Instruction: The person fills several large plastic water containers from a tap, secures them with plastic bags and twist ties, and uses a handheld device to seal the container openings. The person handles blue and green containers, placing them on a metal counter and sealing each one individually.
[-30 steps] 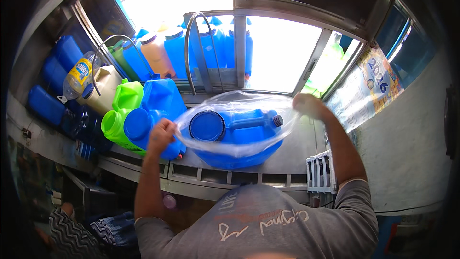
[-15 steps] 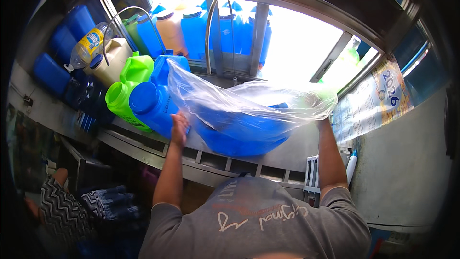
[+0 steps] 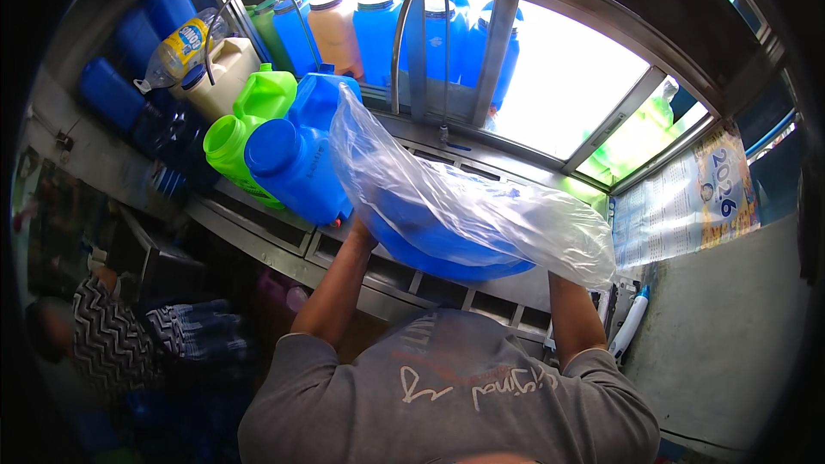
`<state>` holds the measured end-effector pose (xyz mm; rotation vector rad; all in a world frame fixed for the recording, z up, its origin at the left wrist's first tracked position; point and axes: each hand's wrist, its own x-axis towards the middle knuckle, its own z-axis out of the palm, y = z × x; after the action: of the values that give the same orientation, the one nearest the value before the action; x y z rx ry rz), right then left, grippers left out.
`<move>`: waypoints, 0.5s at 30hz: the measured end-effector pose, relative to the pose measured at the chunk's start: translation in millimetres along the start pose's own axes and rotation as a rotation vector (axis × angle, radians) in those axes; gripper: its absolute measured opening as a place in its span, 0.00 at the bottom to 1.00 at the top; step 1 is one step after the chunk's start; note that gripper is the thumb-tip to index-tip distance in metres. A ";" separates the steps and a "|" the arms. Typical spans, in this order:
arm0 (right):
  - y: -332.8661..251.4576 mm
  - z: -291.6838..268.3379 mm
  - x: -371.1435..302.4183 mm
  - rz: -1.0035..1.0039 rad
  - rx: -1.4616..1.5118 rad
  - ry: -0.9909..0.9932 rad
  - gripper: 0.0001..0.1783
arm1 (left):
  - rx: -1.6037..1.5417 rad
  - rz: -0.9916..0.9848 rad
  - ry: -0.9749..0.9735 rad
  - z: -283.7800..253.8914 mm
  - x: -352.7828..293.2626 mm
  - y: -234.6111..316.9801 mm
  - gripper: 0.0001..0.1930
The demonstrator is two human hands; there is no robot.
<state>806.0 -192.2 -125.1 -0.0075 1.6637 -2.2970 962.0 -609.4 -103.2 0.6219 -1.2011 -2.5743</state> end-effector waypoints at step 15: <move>-176.0 21.8 -175.2 -0.582 -1.018 -0.157 0.33 | 0.502 0.526 -0.574 84.1 -79.6 132.2 0.41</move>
<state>934.8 -119.8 75.7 -0.9531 2.7731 -1.3893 997.0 -606.9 69.0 -0.3684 -1.9002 -2.0444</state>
